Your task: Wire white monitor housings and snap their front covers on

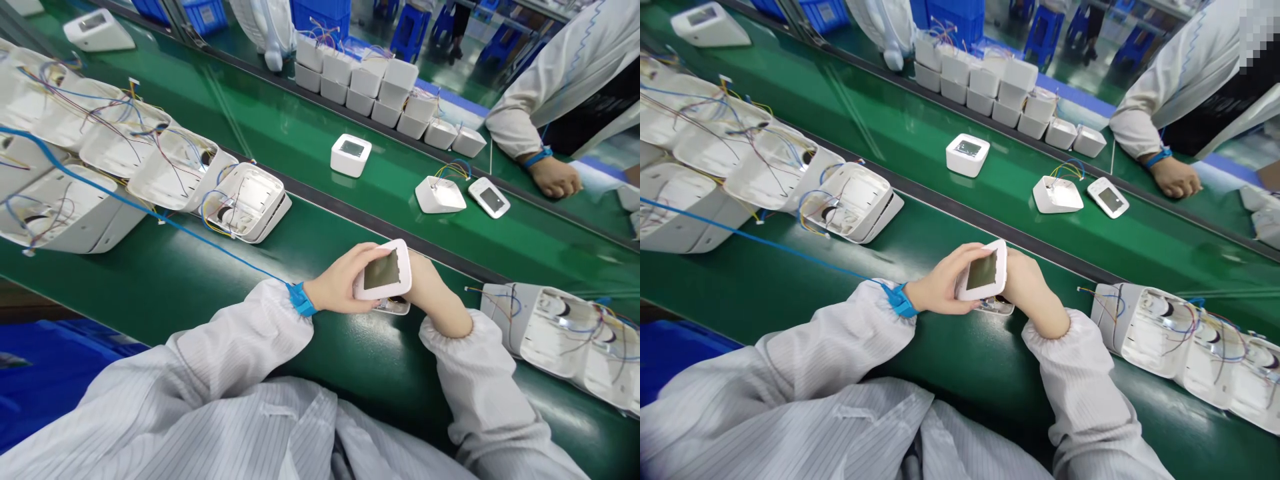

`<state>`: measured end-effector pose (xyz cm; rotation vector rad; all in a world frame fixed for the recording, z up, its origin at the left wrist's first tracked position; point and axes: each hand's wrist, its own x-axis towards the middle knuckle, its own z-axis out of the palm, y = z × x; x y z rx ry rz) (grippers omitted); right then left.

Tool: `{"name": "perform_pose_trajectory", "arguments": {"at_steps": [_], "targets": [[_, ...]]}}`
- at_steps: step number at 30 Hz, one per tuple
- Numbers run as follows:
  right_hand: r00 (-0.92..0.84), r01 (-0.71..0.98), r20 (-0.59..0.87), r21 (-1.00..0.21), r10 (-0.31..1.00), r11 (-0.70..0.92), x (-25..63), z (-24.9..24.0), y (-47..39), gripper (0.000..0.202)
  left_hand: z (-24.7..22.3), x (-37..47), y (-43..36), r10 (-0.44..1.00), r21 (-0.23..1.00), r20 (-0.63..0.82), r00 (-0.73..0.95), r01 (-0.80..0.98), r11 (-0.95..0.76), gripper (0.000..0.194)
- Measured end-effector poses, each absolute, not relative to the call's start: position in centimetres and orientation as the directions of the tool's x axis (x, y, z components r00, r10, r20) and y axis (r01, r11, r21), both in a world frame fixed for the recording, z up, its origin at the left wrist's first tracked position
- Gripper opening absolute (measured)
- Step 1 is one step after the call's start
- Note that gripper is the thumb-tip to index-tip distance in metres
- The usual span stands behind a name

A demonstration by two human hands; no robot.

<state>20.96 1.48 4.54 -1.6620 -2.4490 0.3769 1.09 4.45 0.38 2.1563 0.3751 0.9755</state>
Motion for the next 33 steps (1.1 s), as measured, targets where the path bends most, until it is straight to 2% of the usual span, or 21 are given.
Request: {"name": "perform_pose_trajectory", "arguments": {"at_steps": [4,7,12,14,17,22,27,31,33], "targets": [[-0.384,0.768,-0.110,-0.589,0.917,0.251,22.6,4.4,2.7,0.016,0.9,0.7,5.0,0.367,0.641,0.470,0.803,-0.024,-0.767,0.079],[-0.412,0.633,-0.179,-0.762,0.893,0.139,24.4,4.9,3.4,0.012,0.9,0.6,5.1,0.320,0.583,0.446,0.836,0.000,-0.813,0.076],[-0.028,0.388,-0.132,-0.915,0.991,-0.111,24.4,5.4,3.4,0.023,0.8,0.8,4.9,0.332,0.524,0.384,0.861,0.092,-0.847,0.076],[-0.004,0.285,-0.150,-0.948,0.989,-0.142,23.2,4.8,3.3,0.028,0.6,0.9,4.9,0.339,0.521,0.372,0.864,0.108,-0.847,0.077],[-0.044,0.213,-0.182,-0.962,0.982,-0.169,21.3,3.7,3.2,0.034,0.3,1.0,5.0,0.355,0.541,0.363,0.861,0.116,-0.833,0.078],[0.012,0.087,-0.185,-0.979,0.983,-0.186,20.5,3.0,3.3,0.034,0.1,1.0,5.2,0.399,0.561,0.325,0.858,0.165,-0.811,0.087],[0.053,0.078,-0.154,-0.984,0.987,-0.158,20.7,3.2,3.3,0.032,0.3,1.1,5.0,0.403,0.570,0.283,0.870,0.185,-0.800,0.096],[0.090,0.124,-0.048,-0.991,0.995,-0.059,20.2,3.4,2.8,0.026,0.7,1.5,4.2,0.470,0.565,0.264,0.842,0.260,-0.783,0.106],[0.106,0.147,-0.002,-0.989,0.994,-0.018,20.0,3.5,2.6,0.024,0.8,1.6,3.8,0.504,0.554,0.258,0.824,0.301,-0.776,0.104]]}}
